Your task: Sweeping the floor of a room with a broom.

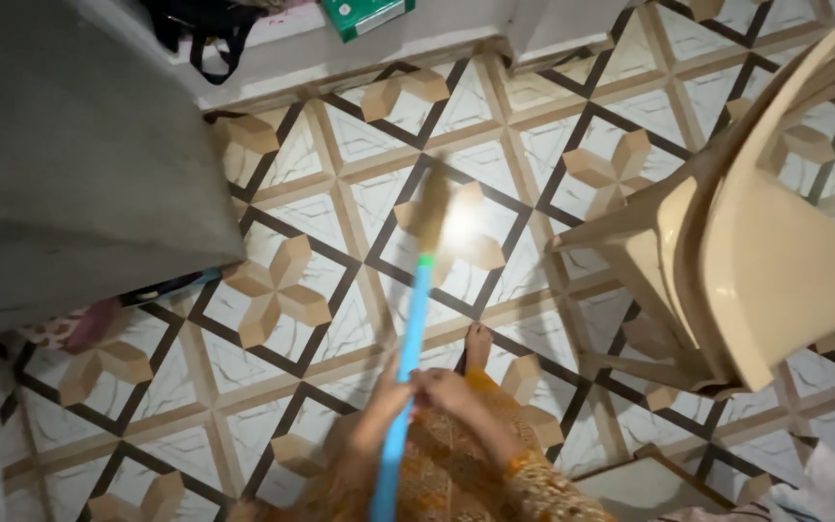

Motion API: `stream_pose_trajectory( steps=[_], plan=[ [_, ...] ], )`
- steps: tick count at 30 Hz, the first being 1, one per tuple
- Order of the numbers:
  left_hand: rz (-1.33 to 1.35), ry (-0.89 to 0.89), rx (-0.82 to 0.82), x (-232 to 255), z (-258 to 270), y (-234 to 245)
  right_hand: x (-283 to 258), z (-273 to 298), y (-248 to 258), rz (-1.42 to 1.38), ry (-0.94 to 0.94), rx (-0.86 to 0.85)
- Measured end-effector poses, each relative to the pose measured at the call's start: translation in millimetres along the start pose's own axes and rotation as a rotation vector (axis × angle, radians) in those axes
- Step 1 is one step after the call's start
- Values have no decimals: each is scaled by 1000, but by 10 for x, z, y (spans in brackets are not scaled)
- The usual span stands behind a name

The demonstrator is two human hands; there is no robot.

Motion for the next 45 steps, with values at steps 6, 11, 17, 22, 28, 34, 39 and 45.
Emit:
stream_pose_trajectory(
  steps=[6, 11, 17, 22, 28, 34, 39, 45],
  plan=[
    [84, 211, 289, -905, -225, 484, -83, -273, -369, 846, 1173, 298],
    [192, 213, 178, -1086, -637, -212, 21, -114, 468, 373, -31, 58],
    [99, 139, -118, -736, -1207, -1098, 610, -359, 1378, -79, -69, 79],
    [207, 162, -108, 374, -1073, -1207, -477, -198, 1675, -204, 66, 39],
    [288, 135, 202, 930, -611, -963, -844, -368, 1603, -140, 85, -79],
    [365, 108, 245, 367, -1086, -535, -1151, 108, 1329, -126, -15, -216],
    [337, 165, 112, 350, -1357, -730, -1010, -75, 1545, -161, -55, -186],
    [177, 120, -138, 951, -1816, -1296, -953, -198, 2108, -261, -42, -147]
  ],
)
Point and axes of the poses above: each hand's wrist, its own z-axis away from the middle knuckle, its own y-axis out of the back of the hand, x = y × z, the point moved 8 cm from there along -z, towards the middle knuckle, and after that the axes turned 3 degrees about z, right-handed, at the moved point
